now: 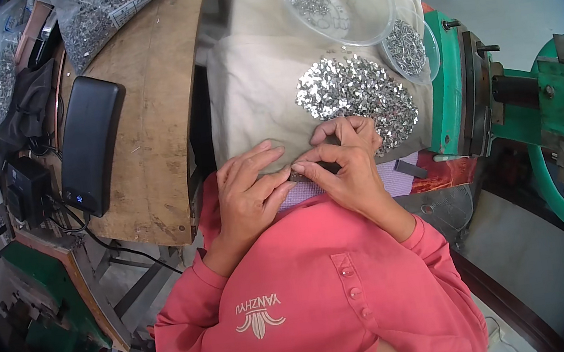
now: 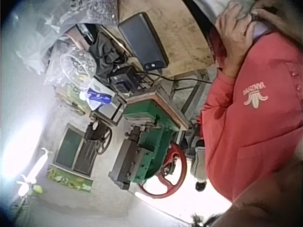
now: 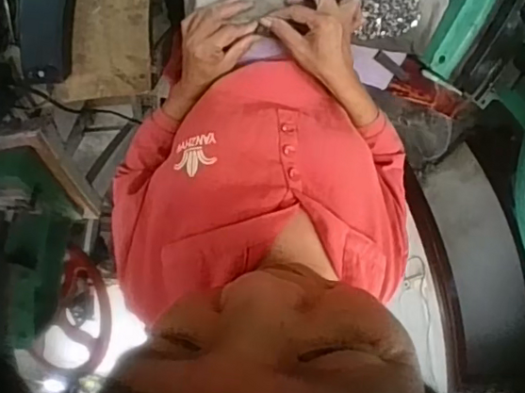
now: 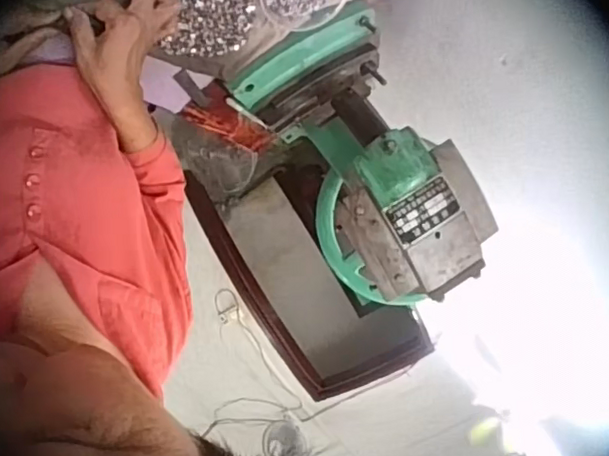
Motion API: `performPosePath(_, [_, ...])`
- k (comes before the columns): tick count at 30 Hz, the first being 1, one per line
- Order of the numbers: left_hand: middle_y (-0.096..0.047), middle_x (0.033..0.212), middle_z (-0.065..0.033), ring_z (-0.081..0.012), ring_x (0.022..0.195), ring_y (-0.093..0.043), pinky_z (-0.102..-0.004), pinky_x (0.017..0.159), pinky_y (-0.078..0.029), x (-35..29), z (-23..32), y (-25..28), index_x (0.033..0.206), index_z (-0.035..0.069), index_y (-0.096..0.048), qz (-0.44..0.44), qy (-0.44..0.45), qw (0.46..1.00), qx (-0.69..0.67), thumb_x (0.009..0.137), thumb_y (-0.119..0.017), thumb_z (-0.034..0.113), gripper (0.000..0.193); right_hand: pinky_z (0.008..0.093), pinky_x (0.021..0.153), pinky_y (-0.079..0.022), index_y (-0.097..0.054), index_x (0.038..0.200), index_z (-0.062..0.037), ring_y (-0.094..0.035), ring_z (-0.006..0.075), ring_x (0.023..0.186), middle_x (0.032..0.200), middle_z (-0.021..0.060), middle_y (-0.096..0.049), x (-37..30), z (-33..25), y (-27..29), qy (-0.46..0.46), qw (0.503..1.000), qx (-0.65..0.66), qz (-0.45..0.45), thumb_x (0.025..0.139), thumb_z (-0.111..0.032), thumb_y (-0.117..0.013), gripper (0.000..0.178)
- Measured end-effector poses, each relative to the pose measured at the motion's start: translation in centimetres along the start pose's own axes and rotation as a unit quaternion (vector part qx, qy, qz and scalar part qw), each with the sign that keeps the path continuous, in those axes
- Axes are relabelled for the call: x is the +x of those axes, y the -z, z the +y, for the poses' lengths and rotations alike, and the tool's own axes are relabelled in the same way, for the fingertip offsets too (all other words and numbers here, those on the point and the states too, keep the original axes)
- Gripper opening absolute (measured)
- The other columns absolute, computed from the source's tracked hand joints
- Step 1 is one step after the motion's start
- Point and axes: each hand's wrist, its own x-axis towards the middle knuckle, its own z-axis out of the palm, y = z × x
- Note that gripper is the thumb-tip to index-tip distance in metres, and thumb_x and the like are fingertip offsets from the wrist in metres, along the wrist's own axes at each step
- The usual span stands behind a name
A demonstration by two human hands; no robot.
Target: The person assembles small metal hardware components by hand. They pick up individual metal pieces from a pile on a cloth and place them into a metal grid tray, arranging them one by one. The person works at a table with a green machine and various containers of parts nearby.
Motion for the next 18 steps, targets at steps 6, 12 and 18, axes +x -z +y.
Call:
performPosePath(6, [-0.069, 0.117, -0.0059, -0.0262, 0.118, -0.062, -0.0383, 0.095, -0.040, -0.02, -0.09, 0.02, 0.084, 0.009, -0.075, 0.001, -0.001, 1.000, -0.004, 0.067, -0.084, 0.014, 0.020, 0.0424, 0.090, -0.025, -0.080, 0.080, -0.0205, -0.042, 0.0248, 0.107, 0.099, -0.0037, -0.057, 0.24, -0.41, 0.10, -0.010, 1.000, -0.013, -0.011, 0.073, -0.032, -0.083, 0.014])
performPosePath(12, [-0.069, 0.117, -0.0035, -0.0228, 0.119, -0.062, -0.0371, 0.096, -0.040, 0.09, 0.05, 0.08, 0.087, 0.011, -0.075, 0.001, -0.001, 1.000, 0.000, 0.071, -0.082, 0.015, 0.018, 0.0432, 0.089, -0.025, -0.079, 0.080, -0.0197, -0.042, 0.0258, 0.106, 0.098, -0.0037, -0.057, 0.08, 0.23, 0.58, 0.006, 1.000, -0.009, -0.016, 0.071, -0.032, -0.083, 0.015])
performPosePath(18, [-0.068, 0.118, -0.0024, -0.0212, 0.118, -0.062, -0.0366, 0.095, -0.040, 0.16, 0.06, 0.14, 0.089, 0.011, -0.075, 0.000, -0.004, 1.000, 0.003, 0.073, -0.082, 0.016, 0.018, 0.0431, 0.089, -0.025, -0.079, 0.080, -0.0199, -0.042, 0.0254, 0.106, 0.097, -0.0043, -0.057, 0.48, -0.11, 0.58, 0.000, 1.000, -0.012, -0.020, 0.071, -0.032, -0.083, 0.016])
